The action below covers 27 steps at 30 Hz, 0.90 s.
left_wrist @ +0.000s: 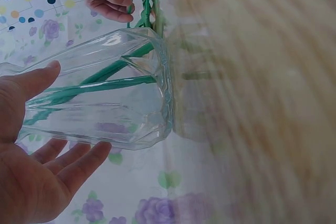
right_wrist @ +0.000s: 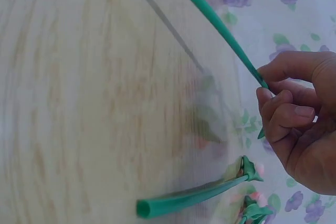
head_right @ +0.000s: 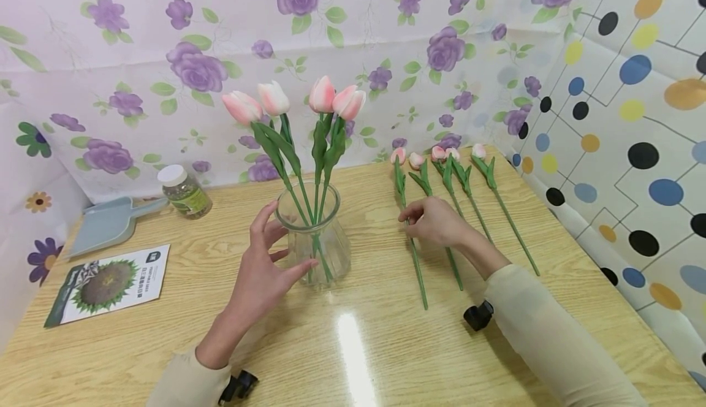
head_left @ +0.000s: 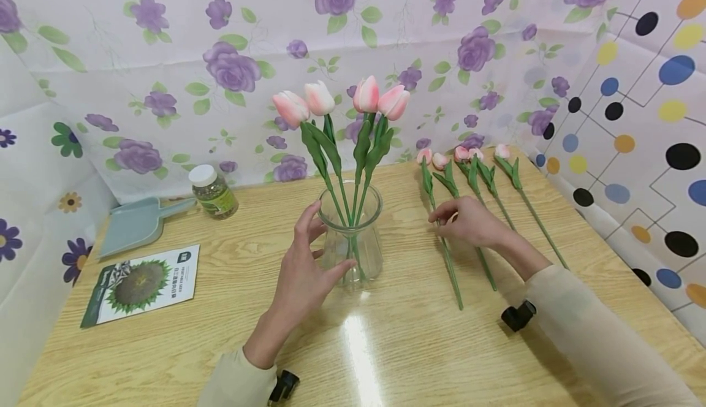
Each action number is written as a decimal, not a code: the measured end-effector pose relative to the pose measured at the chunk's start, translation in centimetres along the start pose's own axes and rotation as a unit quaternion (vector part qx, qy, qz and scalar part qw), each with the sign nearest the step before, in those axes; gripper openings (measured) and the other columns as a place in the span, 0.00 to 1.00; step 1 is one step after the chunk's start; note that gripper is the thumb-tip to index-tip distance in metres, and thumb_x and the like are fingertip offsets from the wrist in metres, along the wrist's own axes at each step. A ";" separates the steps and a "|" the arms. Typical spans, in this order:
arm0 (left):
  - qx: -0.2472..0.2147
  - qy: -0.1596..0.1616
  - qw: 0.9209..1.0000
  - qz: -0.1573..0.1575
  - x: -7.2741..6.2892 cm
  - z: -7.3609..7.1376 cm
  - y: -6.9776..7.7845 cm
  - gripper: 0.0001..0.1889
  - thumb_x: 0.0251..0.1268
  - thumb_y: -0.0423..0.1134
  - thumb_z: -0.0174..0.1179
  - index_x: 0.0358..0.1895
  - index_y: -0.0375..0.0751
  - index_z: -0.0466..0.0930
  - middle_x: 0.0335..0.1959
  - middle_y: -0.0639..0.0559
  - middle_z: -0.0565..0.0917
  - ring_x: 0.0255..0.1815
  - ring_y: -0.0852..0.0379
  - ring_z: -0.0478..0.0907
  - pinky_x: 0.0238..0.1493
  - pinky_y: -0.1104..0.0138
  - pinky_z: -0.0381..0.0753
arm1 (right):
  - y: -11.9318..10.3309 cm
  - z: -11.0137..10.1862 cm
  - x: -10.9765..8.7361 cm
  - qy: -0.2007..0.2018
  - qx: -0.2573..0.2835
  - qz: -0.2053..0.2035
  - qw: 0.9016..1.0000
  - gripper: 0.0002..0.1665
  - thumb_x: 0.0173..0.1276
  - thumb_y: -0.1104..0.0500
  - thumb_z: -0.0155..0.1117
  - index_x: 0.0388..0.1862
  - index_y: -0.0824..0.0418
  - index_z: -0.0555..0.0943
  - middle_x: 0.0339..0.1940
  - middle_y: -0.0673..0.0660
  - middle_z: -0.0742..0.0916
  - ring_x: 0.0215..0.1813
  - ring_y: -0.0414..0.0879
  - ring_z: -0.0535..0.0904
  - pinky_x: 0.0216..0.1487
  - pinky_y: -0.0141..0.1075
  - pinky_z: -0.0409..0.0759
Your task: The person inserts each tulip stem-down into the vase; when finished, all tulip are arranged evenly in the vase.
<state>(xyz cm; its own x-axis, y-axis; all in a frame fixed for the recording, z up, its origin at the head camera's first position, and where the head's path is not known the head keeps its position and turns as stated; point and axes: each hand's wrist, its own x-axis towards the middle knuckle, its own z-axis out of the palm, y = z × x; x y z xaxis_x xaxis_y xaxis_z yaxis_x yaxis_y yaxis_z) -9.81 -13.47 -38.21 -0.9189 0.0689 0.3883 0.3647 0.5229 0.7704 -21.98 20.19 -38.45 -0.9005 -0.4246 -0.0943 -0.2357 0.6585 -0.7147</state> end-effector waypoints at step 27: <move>-0.004 -0.001 1.000 -0.001 0.1 0.0 0.0 0.62 0.53 0.31 0.82 0.83 0.60 0.45 0.72 0.37 0.77 0.70 0.39 0.79 0.57 0.47 0.90 | -2.8 -1.5 -1.3 0.064 0.179 0.054 0.980 0.22 0.72 0.56 0.74 0.62 0.59 0.84 0.49 0.53 0.85 0.34 0.43 0.78 0.23 0.34 0.71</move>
<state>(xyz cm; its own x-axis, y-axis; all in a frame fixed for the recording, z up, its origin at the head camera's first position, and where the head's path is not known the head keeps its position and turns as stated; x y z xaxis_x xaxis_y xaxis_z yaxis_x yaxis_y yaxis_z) -9.87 -13.49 -38.22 -0.9197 0.0695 0.3865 0.3646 0.5170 0.7745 -20.70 19.88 -35.28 -0.9568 -0.2683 -0.1118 -0.0135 0.4252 -0.9050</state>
